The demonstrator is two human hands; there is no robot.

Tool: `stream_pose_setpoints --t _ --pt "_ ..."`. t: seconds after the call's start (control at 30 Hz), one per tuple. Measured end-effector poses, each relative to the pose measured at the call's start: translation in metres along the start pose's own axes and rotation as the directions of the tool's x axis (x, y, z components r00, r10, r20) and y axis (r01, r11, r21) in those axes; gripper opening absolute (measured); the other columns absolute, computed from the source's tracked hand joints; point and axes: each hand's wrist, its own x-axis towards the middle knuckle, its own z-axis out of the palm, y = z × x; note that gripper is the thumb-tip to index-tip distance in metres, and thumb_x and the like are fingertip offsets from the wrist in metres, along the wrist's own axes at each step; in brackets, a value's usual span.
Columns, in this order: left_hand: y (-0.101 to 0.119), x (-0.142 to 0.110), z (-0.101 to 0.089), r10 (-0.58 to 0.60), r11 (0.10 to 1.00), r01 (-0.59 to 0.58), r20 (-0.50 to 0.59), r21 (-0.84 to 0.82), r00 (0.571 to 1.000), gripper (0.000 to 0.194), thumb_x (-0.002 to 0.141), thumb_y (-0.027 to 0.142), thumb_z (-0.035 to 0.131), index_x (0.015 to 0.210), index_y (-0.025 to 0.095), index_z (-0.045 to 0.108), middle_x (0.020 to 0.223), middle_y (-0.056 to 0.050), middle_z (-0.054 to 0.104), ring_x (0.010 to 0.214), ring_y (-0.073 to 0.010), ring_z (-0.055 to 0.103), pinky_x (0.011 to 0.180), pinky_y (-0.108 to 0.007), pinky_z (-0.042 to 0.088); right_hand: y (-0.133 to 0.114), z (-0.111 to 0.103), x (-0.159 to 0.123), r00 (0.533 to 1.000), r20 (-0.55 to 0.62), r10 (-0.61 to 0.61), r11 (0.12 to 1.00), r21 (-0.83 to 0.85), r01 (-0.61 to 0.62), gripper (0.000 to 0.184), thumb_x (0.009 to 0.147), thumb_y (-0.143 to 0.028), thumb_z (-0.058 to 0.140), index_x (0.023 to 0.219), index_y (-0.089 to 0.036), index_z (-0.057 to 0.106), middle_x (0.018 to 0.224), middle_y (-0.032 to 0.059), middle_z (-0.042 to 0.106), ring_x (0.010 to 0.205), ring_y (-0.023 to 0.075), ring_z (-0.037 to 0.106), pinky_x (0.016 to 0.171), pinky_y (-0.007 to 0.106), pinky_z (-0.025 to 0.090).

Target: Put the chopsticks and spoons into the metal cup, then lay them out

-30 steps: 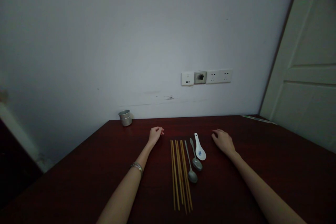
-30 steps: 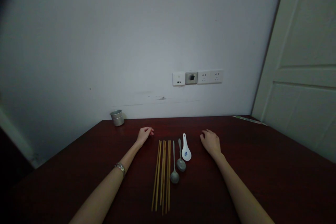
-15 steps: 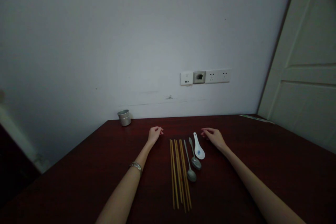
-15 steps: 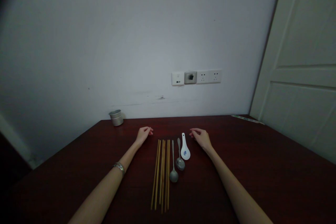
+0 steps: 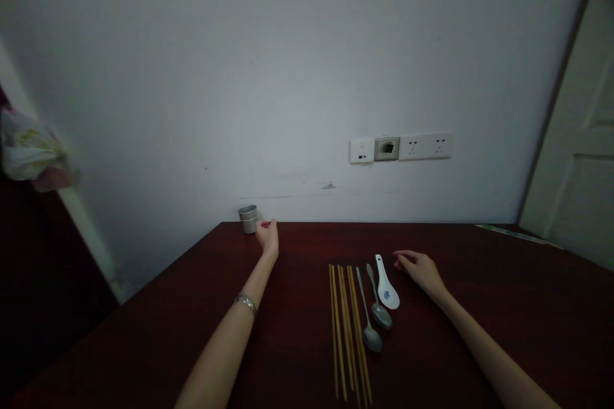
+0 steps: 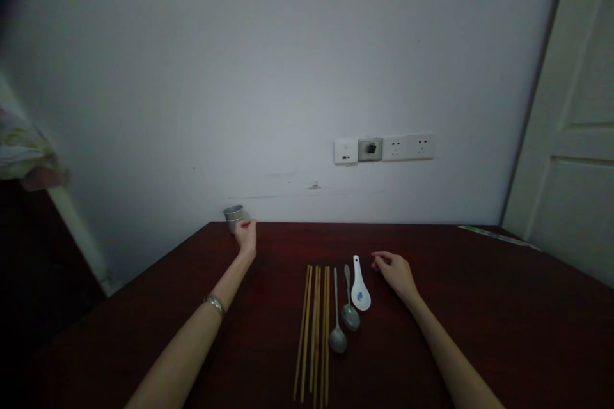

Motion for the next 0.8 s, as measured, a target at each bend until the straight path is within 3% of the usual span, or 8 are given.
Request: stream_pose_setpoints --t 0.17,0.33,0.53,0.8 --pt "-0.024 0.038 -0.028 0.017 0.969 0.017 -0.137 0.248 0.99 0.035 0.061 0.025 0.063 0.089 0.015 0.045 0.089 -0.007 0.055 0.087 -0.0189 0.054 0.076 -0.029 0.041 0.001 0.001 0.001 1.0 -0.004 0.024 0.998 -0.051 -0.024 0.036 0.07 -0.036 0.044 0.09 -0.013 0.064 0.066 0.0046 0.068 0.063 0.0177 0.062 0.063 0.026 0.045" --pt "-0.046 0.091 -0.043 0.048 0.913 -0.023 -0.051 0.407 0.998 0.053 0.057 0.033 0.069 0.098 0.012 0.043 0.103 -0.016 0.052 0.107 -0.0279 0.046 0.085 -0.035 0.038 0.003 0.001 0.002 1.0 -0.01 0.016 0.997 -0.079 -0.017 0.037 0.069 -0.038 0.043 0.089 -0.014 0.064 0.066 0.0045 0.068 0.064 0.0186 0.062 0.062 0.026 0.044" --pt "-0.058 0.133 -0.034 0.035 0.879 -0.065 0.072 0.471 0.997 0.069 0.052 0.036 0.073 0.106 0.009 0.04 0.116 -0.021 0.047 0.115 -0.0305 0.04 0.091 -0.037 0.035 0.001 0.001 0.003 1.0 -0.004 0.028 0.996 -0.09 -0.029 0.036 0.071 -0.038 0.043 0.089 -0.014 0.063 0.065 0.0036 0.067 0.063 0.0179 0.062 0.062 0.026 0.043" --pt "-0.069 0.157 -0.01 -0.008 0.909 -0.021 0.067 0.415 0.998 0.073 0.038 0.037 0.08 0.096 0.013 0.044 0.113 -0.021 0.049 0.109 -0.0359 0.045 0.083 -0.041 0.04 -0.004 0.0 0.001 0.999 -0.04 0.034 0.999 -0.029 -0.035 0.032 0.07 -0.034 0.044 0.086 -0.014 0.065 0.061 0.0032 0.066 0.058 0.0168 0.061 0.058 0.024 0.044"
